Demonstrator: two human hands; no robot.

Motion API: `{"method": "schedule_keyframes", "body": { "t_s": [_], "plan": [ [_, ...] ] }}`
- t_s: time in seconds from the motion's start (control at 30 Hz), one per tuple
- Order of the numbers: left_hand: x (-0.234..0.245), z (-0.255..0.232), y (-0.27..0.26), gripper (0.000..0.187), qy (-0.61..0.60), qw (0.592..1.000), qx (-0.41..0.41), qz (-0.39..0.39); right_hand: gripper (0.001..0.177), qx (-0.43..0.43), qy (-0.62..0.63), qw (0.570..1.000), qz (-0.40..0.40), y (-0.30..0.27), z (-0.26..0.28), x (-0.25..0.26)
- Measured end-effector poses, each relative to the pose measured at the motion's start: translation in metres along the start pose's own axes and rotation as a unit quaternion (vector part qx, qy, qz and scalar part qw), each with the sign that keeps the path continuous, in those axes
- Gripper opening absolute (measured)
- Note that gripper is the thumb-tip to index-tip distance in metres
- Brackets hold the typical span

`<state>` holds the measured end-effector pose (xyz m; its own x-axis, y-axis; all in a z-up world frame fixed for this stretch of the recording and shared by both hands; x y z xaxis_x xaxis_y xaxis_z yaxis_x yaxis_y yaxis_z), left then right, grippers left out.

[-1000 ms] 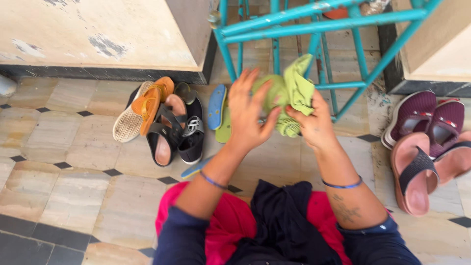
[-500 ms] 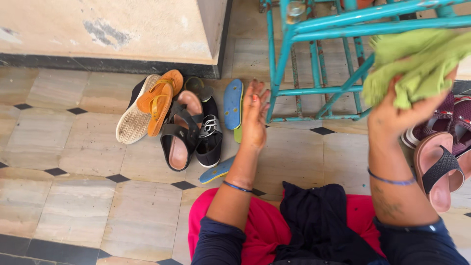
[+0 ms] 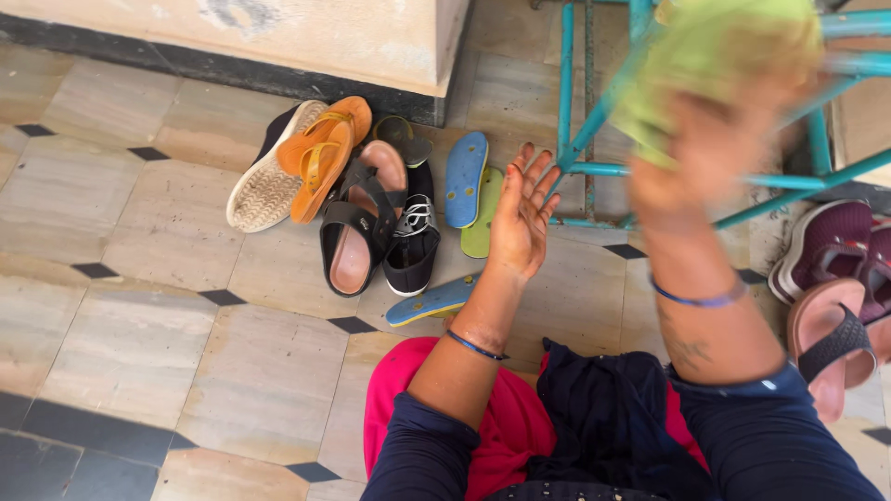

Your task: The person sits on the floor and wipes the bars of a teal metal shoe rack using a green cloth. The person systematically cleans the horizontal and vertical bars of the rack, moving the cloth along the metal surfaces.

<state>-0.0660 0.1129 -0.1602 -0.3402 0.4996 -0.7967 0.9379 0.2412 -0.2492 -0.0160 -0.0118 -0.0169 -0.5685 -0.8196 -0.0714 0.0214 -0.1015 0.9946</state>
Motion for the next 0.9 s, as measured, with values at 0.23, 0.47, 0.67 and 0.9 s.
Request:
{"method": "schedule_keyframes", "body": {
  "t_s": [0.23, 0.47, 0.67, 0.9],
  "plan": [
    [0.014, 0.022, 0.016, 0.077, -0.009, 0.997, 0.027, -0.071, 0.048, -0.002, -0.09, 0.953, 0.289, -0.135, 0.0, 0.008],
    [0.034, 0.044, 0.036, 0.082, 0.083, 0.986, 0.041, -0.137, 0.027, 0.057, -0.152, 0.926, 0.341, -0.174, 0.011, 0.024],
    [0.043, 0.043, 0.029, 0.087, 0.121, 0.986, 0.054, -0.104, 0.009, 0.139, -0.167, 0.883, 0.416, -0.153, -0.026, 0.07],
    [0.027, 0.031, 0.014, 0.087, 0.118, 0.993, 0.02, -0.011, 0.039, -0.109, -0.161, 0.948, 0.25, -0.118, -0.032, 0.132]
  ]
}}
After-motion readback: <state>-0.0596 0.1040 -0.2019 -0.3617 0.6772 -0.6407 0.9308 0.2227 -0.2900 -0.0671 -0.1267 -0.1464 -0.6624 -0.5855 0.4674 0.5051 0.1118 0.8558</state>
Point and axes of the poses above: each hand's wrist, its own y-axis towards the middle knuckle, its own x-axis out of the back of the hand, z = x × y, the point moved 1 cm from there along y, towards the middle knuckle, and after that the axes turned 15 degrees about -z, right-handed, at the moved point
